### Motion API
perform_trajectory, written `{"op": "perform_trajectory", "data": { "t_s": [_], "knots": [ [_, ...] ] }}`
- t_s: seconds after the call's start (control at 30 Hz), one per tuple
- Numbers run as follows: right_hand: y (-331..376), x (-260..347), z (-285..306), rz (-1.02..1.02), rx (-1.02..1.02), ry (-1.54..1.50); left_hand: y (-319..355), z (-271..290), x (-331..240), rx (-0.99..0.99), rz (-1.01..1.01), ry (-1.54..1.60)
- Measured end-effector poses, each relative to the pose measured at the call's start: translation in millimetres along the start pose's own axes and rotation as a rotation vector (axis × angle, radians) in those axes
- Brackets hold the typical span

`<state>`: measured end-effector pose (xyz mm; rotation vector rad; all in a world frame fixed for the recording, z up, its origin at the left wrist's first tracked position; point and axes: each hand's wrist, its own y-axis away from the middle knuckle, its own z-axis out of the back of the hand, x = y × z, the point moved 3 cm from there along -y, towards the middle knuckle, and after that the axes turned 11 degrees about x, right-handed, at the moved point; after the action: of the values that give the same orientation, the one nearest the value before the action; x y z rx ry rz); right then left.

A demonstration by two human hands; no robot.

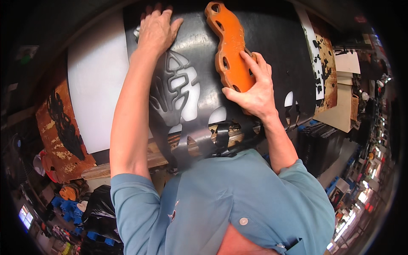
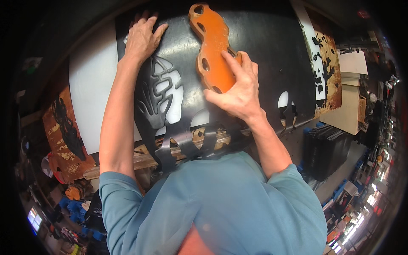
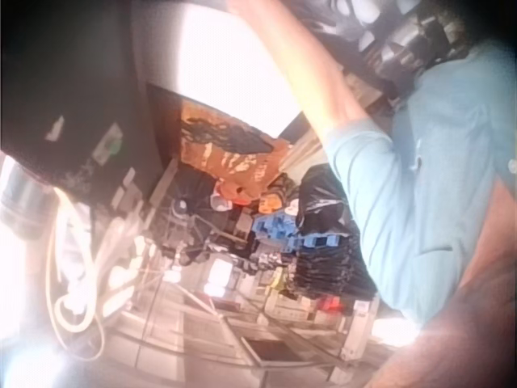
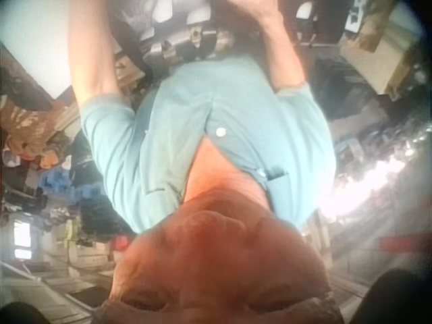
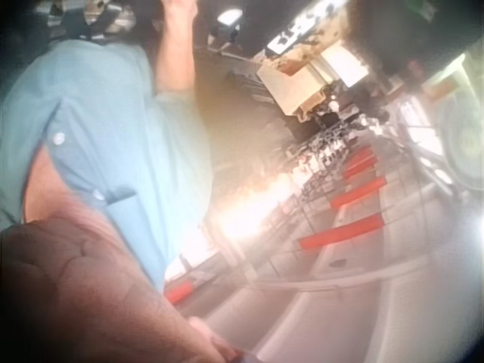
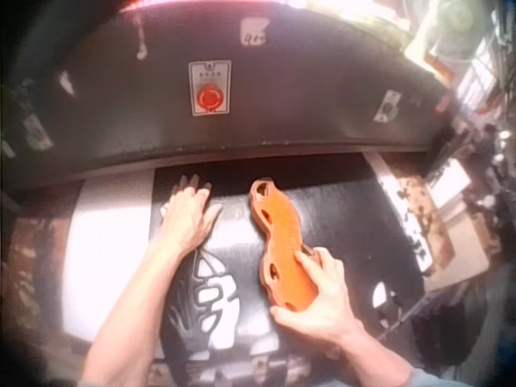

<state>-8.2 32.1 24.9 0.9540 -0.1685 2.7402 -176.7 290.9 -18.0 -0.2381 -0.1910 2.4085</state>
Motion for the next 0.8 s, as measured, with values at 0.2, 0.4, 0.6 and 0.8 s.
{"op": "perform_trajectory", "data": {
  "t_s": [0.2, 0.4, 0.6, 0.8],
  "knots": [
    [-0.3, -8.3, -8.7, 0.059, -0.021, 0.146, -4.7, -1.1, -8.4, -0.134, -0.165, 0.186],
    [-4.0, -9.8, 3.6, 0.075, 0.005, 0.097, 73.1, 52.9, -64.4, -0.021, -0.316, 0.610],
    [-9.4, -13.9, 22.1, -0.038, 0.063, -0.257, 173.7, 54.9, -96.2, 0.023, -0.193, 0.636],
    [-13.3, 11.7, -9.4, 0.133, -0.055, 0.111, 161.2, 36.5, -85.8, -0.094, -0.188, 0.589]
  ]
}}
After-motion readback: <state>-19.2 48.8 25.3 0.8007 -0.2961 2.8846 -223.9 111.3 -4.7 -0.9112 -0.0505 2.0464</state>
